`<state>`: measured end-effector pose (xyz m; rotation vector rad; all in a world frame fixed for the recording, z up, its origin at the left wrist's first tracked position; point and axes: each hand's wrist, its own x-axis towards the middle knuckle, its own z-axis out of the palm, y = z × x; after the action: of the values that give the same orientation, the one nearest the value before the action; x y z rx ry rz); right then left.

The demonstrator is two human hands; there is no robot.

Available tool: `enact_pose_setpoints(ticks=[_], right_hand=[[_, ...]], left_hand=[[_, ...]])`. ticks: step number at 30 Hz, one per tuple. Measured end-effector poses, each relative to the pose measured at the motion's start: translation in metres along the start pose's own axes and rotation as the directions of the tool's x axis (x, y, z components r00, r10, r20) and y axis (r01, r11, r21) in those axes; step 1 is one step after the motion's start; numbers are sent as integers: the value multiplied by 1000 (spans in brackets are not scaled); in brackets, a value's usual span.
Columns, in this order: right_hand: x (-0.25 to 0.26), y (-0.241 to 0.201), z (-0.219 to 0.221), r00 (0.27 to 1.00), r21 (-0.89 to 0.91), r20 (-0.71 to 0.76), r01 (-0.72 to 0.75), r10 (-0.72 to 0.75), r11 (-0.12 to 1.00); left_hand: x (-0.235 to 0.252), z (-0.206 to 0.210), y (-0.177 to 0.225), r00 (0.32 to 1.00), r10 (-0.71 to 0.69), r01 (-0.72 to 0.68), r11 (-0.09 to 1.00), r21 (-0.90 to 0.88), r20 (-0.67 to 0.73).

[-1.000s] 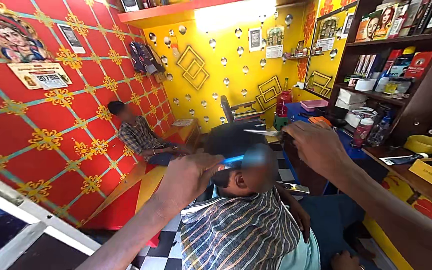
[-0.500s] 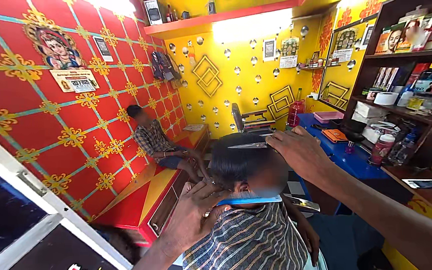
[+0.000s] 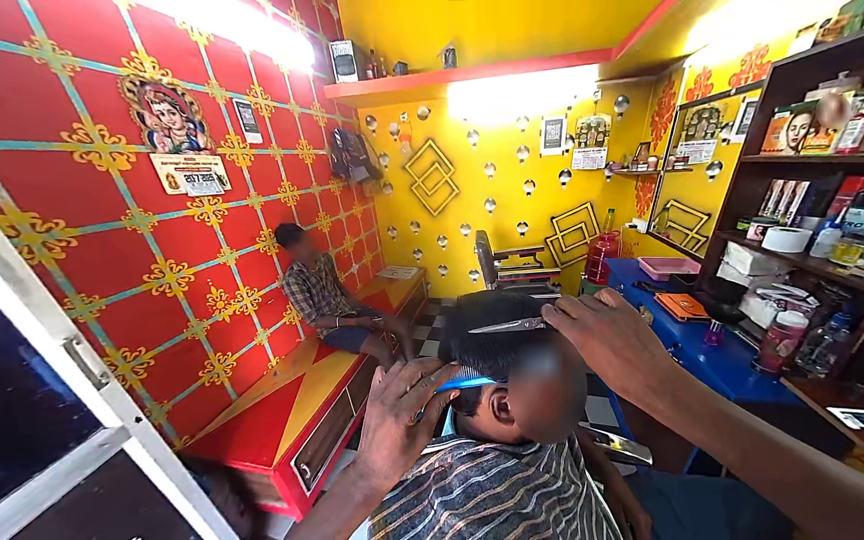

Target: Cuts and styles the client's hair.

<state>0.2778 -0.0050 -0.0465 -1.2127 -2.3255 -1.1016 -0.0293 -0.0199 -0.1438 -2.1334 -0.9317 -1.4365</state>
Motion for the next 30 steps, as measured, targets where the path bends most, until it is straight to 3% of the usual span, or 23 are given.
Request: enact_pose_setpoints(ticks=[5,11,16,19,24,30], right_hand=[[-12,-1,5,999,-37,-15,29,-30,999],[-25,-6,1,998,-74,27,64,-63,995],[-42,1,-8,995,47,-17,-102,102,994],[-57,12,-10,974,-4,-42,-223,223,975],[-89,16,16,979,-152,-95,-194,181,969],[-82,-2,14,978,-192,11,-204,210,960]], left_hand=[[1,1,0,994,75,-70,995,65,-79],[0,1,2,991,106,-99,991,88,-79],[0,1,7,991,114,-108,990,86,-66],[0,0,9,991,113,-108,991,77,-66],[1,-2,11,992,99,-93,993,73,-75],[0,0,11,993,96,-92,994,60,-66]])
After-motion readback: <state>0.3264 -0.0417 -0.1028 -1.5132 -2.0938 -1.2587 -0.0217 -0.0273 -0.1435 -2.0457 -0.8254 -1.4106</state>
